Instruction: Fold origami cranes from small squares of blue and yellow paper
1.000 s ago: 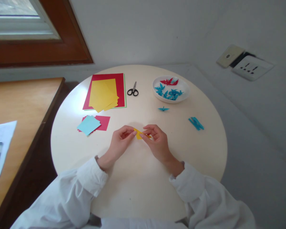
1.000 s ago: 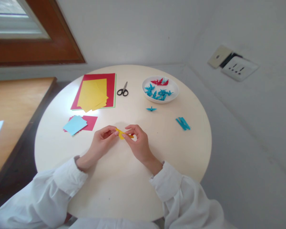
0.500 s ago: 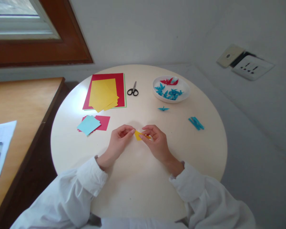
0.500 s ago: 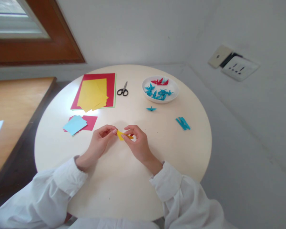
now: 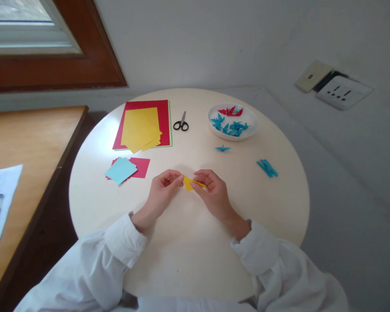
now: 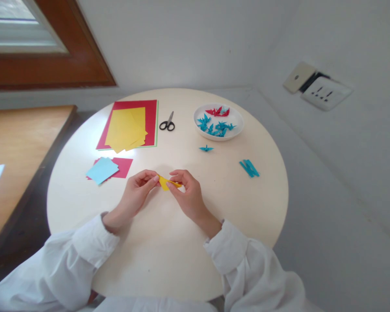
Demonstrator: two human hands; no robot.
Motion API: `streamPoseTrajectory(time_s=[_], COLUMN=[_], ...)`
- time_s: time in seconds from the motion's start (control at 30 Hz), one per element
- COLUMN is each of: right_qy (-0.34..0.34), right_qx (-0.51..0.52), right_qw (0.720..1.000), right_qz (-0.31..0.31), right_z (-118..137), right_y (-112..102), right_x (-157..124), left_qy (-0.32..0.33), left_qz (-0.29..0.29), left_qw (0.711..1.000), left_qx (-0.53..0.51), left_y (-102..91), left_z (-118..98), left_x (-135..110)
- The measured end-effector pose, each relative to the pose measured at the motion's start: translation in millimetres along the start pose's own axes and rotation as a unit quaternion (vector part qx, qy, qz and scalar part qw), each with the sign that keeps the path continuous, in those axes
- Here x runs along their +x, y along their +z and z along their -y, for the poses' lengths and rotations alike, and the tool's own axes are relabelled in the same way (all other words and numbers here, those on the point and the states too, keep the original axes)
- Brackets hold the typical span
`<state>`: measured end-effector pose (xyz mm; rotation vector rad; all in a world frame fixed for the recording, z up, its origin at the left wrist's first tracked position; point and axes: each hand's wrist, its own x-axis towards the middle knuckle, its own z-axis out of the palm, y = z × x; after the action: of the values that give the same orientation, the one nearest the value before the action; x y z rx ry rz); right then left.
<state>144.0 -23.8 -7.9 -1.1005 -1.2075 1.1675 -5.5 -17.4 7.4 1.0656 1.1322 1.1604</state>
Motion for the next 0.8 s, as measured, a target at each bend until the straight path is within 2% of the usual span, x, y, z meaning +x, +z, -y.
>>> streamPoseTrajectory(time_s=[0.27, 0.4, 0.63, 0.8], right_qy=[0.013, 0.015, 0.012, 0.007], right_qx=[0.053, 0.057, 0.036, 0.023], right_qw=[0.998, 0.997, 0.999, 1.0], right_qz=[-0.041, -0.043, 0.003, -0.01], right_z=[6.9, 6.7, 2.3, 3.3], right_y=[1.1, 0.9, 1.1, 1.5], right_x=[3.4, 3.6, 2.1, 1.9], left_qy=[-0.032, -0.027, -0.003, 0.001], left_qz=[0.09, 0.095, 0.1, 0.099], left_qw=[0.994, 0.993, 0.99, 0.989], left_qx=[0.052, 0.066, 0.096, 0.11], left_y=[2.6, 3.5, 2.5, 3.1], left_z=[-0.9, 0.1, 3.3, 1.4], left_x=[-2.7, -2.6, -2.8, -3.9])
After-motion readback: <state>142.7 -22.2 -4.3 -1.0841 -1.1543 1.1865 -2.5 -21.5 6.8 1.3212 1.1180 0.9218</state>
